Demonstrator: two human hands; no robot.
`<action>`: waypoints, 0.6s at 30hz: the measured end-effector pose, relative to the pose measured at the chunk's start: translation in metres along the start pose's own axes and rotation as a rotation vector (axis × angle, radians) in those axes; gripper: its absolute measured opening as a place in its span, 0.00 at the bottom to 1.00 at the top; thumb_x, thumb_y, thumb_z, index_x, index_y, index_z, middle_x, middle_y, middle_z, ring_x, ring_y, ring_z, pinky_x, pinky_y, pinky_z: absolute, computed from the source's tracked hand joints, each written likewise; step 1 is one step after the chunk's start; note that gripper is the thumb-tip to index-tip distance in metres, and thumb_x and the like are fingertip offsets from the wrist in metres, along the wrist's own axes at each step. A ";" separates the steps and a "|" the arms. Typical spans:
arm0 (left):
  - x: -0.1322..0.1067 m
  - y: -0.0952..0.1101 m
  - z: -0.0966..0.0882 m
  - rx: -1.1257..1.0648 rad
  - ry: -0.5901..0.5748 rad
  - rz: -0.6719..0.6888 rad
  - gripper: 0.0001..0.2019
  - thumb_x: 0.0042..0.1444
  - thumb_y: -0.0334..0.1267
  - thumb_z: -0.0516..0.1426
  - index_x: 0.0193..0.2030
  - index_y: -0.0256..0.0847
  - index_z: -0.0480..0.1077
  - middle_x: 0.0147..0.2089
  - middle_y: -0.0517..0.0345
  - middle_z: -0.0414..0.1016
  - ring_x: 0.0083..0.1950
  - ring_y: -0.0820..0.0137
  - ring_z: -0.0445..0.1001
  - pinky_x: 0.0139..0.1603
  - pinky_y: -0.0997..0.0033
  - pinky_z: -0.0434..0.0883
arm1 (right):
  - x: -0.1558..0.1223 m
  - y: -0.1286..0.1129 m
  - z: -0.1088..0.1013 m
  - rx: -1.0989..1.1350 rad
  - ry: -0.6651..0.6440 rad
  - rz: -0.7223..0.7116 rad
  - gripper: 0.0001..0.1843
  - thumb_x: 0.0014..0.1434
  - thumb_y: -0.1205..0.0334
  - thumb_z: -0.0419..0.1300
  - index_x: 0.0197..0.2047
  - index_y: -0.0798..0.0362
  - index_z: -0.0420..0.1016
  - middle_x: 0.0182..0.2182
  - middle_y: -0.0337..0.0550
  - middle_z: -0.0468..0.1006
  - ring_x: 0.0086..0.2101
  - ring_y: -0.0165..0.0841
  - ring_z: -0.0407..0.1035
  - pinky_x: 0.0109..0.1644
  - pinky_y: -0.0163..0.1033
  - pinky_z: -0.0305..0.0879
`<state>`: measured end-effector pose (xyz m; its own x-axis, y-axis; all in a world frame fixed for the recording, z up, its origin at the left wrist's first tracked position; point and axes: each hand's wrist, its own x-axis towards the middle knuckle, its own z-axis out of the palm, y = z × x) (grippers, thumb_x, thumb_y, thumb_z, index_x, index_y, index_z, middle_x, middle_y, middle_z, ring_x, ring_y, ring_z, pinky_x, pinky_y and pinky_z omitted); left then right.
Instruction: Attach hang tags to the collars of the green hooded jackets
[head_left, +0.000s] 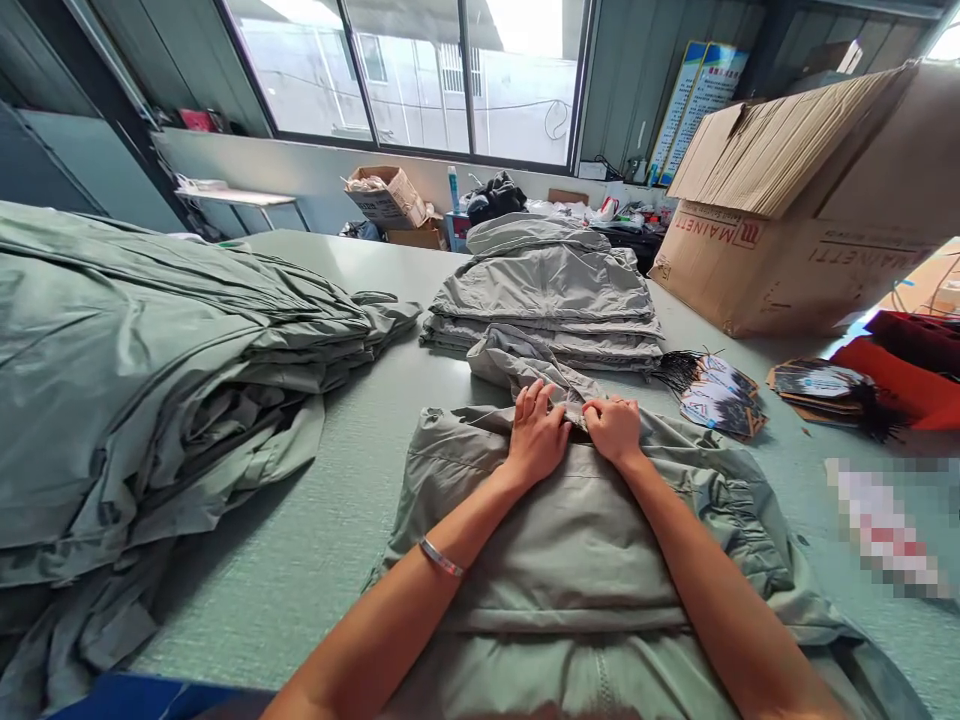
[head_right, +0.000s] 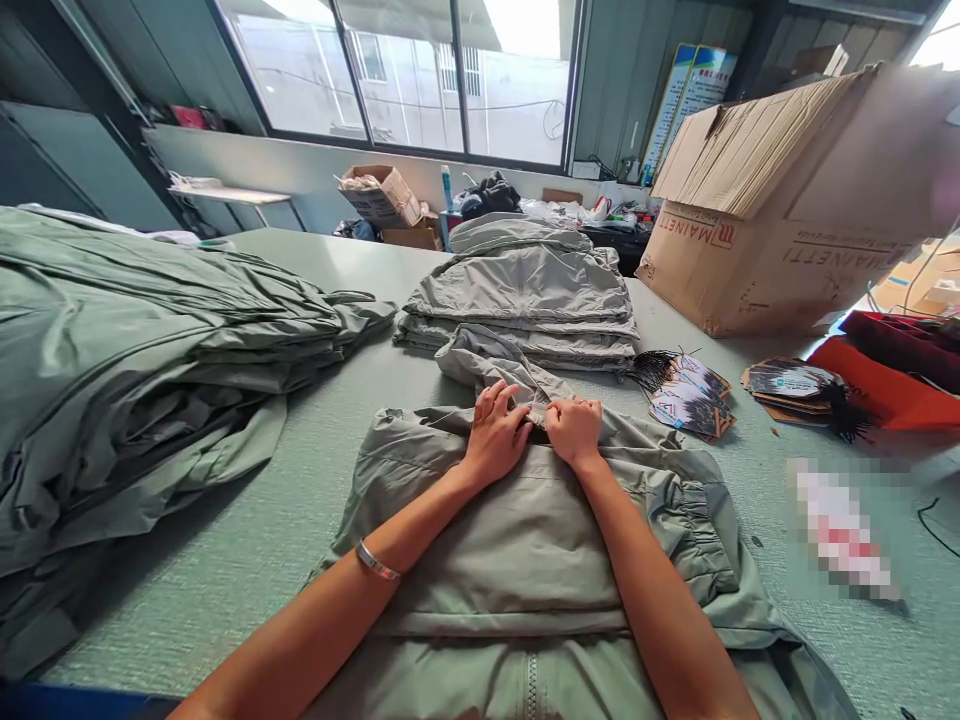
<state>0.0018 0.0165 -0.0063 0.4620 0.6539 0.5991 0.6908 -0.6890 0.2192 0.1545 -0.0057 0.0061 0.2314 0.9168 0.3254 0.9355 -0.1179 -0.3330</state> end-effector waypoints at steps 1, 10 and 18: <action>-0.001 0.000 -0.001 0.001 -0.016 0.000 0.11 0.57 0.33 0.55 0.45 0.39 0.76 0.61 0.45 0.65 0.67 0.52 0.55 0.68 0.47 0.57 | 0.001 -0.001 0.001 -0.020 -0.019 0.043 0.19 0.61 0.65 0.49 0.39 0.50 0.83 0.36 0.49 0.83 0.45 0.41 0.71 0.52 0.45 0.52; -0.005 0.010 -0.004 -0.087 -0.096 -0.021 0.09 0.56 0.34 0.57 0.28 0.39 0.78 0.43 0.49 0.70 0.53 0.58 0.63 0.59 0.54 0.62 | 0.015 0.001 0.010 0.184 -0.115 0.319 0.16 0.59 0.51 0.56 0.42 0.46 0.83 0.42 0.46 0.83 0.48 0.44 0.72 0.52 0.45 0.57; -0.007 0.009 -0.002 -0.100 -0.101 -0.009 0.10 0.57 0.34 0.56 0.28 0.39 0.78 0.42 0.49 0.70 0.52 0.59 0.63 0.58 0.55 0.63 | 0.008 0.005 0.023 0.319 0.039 0.209 0.12 0.57 0.53 0.58 0.35 0.47 0.80 0.36 0.40 0.83 0.44 0.41 0.70 0.55 0.47 0.52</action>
<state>0.0035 0.0056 -0.0066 0.5132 0.6849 0.5172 0.6387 -0.7073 0.3030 0.1546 0.0102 -0.0129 0.4243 0.8695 0.2528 0.7382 -0.1705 -0.6527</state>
